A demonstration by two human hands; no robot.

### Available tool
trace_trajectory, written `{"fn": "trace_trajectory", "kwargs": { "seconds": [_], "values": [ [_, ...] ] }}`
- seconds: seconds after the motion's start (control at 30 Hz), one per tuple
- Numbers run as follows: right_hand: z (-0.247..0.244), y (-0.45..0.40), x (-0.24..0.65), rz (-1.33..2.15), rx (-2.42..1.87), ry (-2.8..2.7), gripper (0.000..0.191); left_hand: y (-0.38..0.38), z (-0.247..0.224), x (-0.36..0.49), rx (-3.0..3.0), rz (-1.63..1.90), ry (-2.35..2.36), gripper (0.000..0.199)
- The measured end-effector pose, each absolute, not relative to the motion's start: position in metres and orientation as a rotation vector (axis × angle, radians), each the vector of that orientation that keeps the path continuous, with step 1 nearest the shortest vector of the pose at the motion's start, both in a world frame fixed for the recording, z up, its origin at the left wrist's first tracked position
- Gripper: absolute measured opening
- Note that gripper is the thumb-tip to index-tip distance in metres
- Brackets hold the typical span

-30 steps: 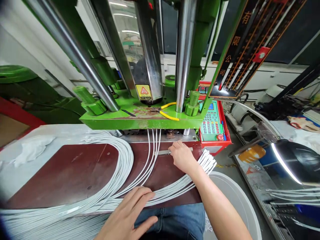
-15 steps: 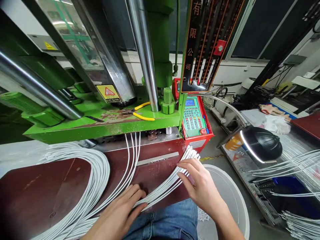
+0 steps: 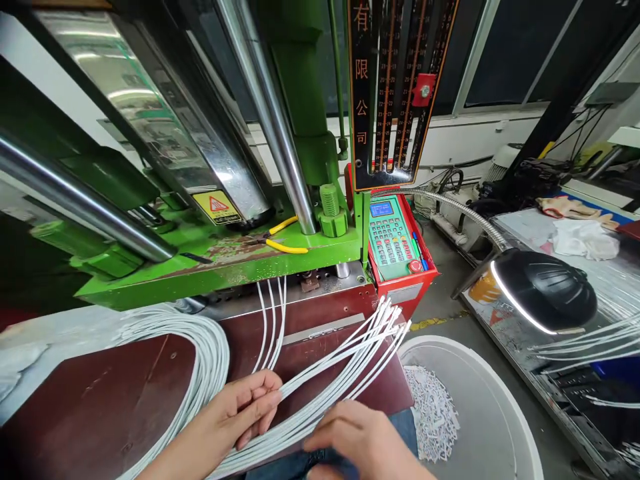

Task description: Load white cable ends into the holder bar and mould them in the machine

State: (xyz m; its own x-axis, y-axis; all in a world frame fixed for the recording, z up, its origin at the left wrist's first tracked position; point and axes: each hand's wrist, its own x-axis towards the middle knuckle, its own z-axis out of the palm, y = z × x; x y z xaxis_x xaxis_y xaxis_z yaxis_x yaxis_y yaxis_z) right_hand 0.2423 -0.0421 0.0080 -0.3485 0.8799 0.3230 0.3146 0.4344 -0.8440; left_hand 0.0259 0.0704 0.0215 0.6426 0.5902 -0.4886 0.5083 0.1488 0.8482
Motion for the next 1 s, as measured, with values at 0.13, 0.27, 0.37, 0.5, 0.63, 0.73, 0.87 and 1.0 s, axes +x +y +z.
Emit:
{"fn": "trace_trajectory", "kwargs": {
  "seconds": [0.13,0.27,0.37,0.5,0.63,0.73,0.87,1.0],
  "values": [
    [-0.018,-0.018,0.216,0.362,-1.199,-2.063,0.020,0.072,0.030,0.021,1.431,0.106,0.942,0.043],
    [-0.024,-0.004,0.225,0.195,-1.572,-2.033,0.008,0.072,0.039,0.019,1.417,0.082,0.930,0.044],
    [-0.018,-0.003,0.242,0.207,-1.658,-2.029,0.012,0.073,0.040,0.020,1.389,0.113,0.862,0.043],
    [-0.011,-0.007,0.251,0.343,-1.720,-2.035,0.014,0.074,0.034,0.019,1.306,0.183,0.796,0.038],
    [-0.008,-0.011,0.246,0.465,-1.669,-1.908,0.012,0.072,0.030,0.016,1.258,0.229,0.750,0.037],
    [-0.002,-0.013,0.240,0.507,-1.548,-1.725,0.038,0.071,0.032,0.016,1.250,0.231,0.731,0.036],
    [0.011,-0.012,0.235,0.976,-1.261,-1.446,0.058,0.069,0.036,0.024,1.298,0.163,0.700,0.037],
    [0.017,-0.004,0.224,1.296,-0.900,-1.063,0.052,0.064,0.040,0.031,1.436,0.087,0.715,0.042]
  ]
}}
